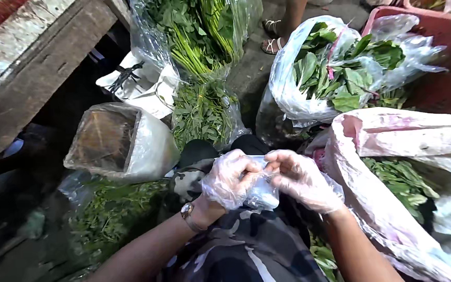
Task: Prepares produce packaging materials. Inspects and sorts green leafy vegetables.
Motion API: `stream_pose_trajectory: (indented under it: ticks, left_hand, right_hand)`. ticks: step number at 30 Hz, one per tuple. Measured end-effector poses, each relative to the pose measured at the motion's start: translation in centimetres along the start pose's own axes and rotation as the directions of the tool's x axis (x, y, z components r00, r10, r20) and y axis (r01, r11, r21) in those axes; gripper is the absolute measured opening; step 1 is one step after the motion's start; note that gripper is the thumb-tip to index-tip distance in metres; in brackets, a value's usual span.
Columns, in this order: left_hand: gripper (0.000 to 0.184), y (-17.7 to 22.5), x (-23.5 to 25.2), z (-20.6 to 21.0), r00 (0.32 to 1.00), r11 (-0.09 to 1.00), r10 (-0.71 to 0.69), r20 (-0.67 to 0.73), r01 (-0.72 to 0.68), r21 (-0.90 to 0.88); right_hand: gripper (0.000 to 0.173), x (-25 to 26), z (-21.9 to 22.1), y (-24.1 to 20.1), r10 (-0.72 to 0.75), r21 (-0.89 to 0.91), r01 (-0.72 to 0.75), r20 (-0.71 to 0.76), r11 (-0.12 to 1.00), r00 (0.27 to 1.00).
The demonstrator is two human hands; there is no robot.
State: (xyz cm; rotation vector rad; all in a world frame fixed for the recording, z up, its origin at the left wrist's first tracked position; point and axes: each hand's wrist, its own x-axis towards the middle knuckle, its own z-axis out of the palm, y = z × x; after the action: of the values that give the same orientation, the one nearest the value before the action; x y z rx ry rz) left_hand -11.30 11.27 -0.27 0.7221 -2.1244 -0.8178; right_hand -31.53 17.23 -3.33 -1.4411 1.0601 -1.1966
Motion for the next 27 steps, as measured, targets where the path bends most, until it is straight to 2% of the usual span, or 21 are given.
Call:
stream_pose_trajectory:
  ticks: [1, 2, 5, 7, 9, 11, 12, 14, 15, 16, 18, 19, 20, 21, 22, 23, 25, 27]
  left_hand:
    - [0.006, -0.2, -0.1, 0.4, 1.000, 0.998, -0.026, -0.012, 0.026, -0.060]
    - [0.006, -0.4, -0.2, 0.9, 0.999, 0.995, -0.037, -0.021, 0.035, -0.092]
    - [0.007, -0.7, 0.0, 1.8, 1.000, 0.996, 0.016, 0.005, -0.015, -0.089]
    - [0.006, -0.2, 1.1, 1.3, 0.995, 0.999, 0.005, 0.100, -0.001, -0.036]
    - [0.007, 0.3, 2.4, 0.3, 0.963, 0.998, -0.060, 0.262, 0.057, 0.019]
    - [0.017, 0.6, 3.7, -0.7, 0.876, 0.985, -0.157, 0.456, 0.107, 0.135]
    - [0.026, 1.1, 4.4, -1.0, 0.812, 0.965, -0.226, 0.538, 0.110, 0.239]
    - [0.033, 2.6, 5.5, -1.5, 0.643, 0.857, -0.434, 0.631, 0.080, 0.508]
    - [0.031, 3.2, 5.9, -1.7, 0.547, 0.783, -0.549, 0.632, 0.074, 0.617]
    - [0.026, 3.4, 6.0, -1.9, 0.486, 0.741, -0.610, 0.626, 0.070, 0.668]
    - [0.021, 2.6, 5.6, -2.5, 0.419, 0.752, -0.631, 0.653, 0.124, 0.647]
    - [0.022, 1.8, 4.9, -2.7, 0.446, 0.814, -0.571, 0.689, 0.198, 0.546]
    - [0.024, 1.2, 4.0, -2.6, 0.553, 0.892, -0.451, 0.701, 0.286, 0.349]
    - [0.024, 0.7, 2.8, -1.7, 0.713, 0.934, -0.305, 0.631, 0.354, 0.051]
    - [0.022, 0.3, 1.6, -0.2, 0.836, 0.895, -0.214, 0.505, 0.375, -0.242]
    - [0.019, 0.2, 0.6, 1.3, 0.900, 0.831, -0.182, 0.396, 0.356, -0.428]
    - [0.016, 0.3, -1.1, 3.5, 0.942, 0.781, -0.166, 0.290, 0.305, -0.545]
    - [0.016, 0.3, -2.2, 4.6, 0.958, 0.777, -0.123, 0.261, 0.256, -0.575]
  right_hand:
    - [0.031, -0.3, -0.1, 0.3, -0.041, -0.049, 0.042, 0.017, 0.998, 0.999]
    - [0.026, -0.7, 0.0, 0.5, -0.076, -0.101, 0.076, -0.001, 0.992, 0.997]
    - [0.017, -1.6, 0.7, 1.0, -0.215, -0.259, 0.153, -0.231, 0.954, 0.949]
    - [0.021, -2.6, 0.8, 0.0, -0.353, -0.451, 0.179, -0.339, 0.874, 0.872]
    - [0.032, -3.5, 1.4, -1.8, -0.366, -0.551, 0.155, -0.296, 0.820, 0.882]
    - [0.053, -3.7, 2.8, -2.6, -0.304, -0.663, 0.100, -0.199, 0.741, 0.932]
    - [0.056, -3.5, 3.5, -2.4, -0.278, -0.721, 0.081, -0.159, 0.688, 0.947]
    - [0.035, -3.0, 4.2, -1.2, -0.312, -0.770, 0.110, -0.119, 0.628, 0.943]
    - [0.026, -2.9, 4.2, -0.8, -0.343, -0.751, 0.139, -0.122, 0.646, 0.932]
    - [0.022, -3.0, 4.0, -0.6, -0.356, -0.693, 0.163, -0.143, 0.702, 0.923]
    - [0.017, -3.7, 3.4, -0.4, -0.305, -0.481, 0.160, -0.239, 0.862, 0.922]
    - [0.015, -4.1, 3.2, -0.2, -0.249, -0.351, 0.142, -0.283, 0.926, 0.926]
    - [0.015, -4.5, 3.0, 0.0, -0.190, -0.234, 0.121, -0.298, 0.965, 0.936]
    - [0.015, -4.8, 2.7, 0.1, -0.154, -0.152, 0.114, -0.282, 0.982, 0.947]
    - [0.014, -4.9, 2.6, 0.2, -0.151, -0.113, 0.127, -0.246, 0.985, 0.957]
    - [0.015, -5.0, 2.5, 0.1, -0.184, -0.128, 0.160, -0.207, 0.979, 0.961]
    - [0.015, -5.0, 1.9, -0.6, -0.288, -0.292, 0.233, -0.161, 0.927, 0.944]
    - [0.015, -4.9, 0.7, -1.5, -0.322, -0.465, 0.205, -0.189, 0.862, 0.928]
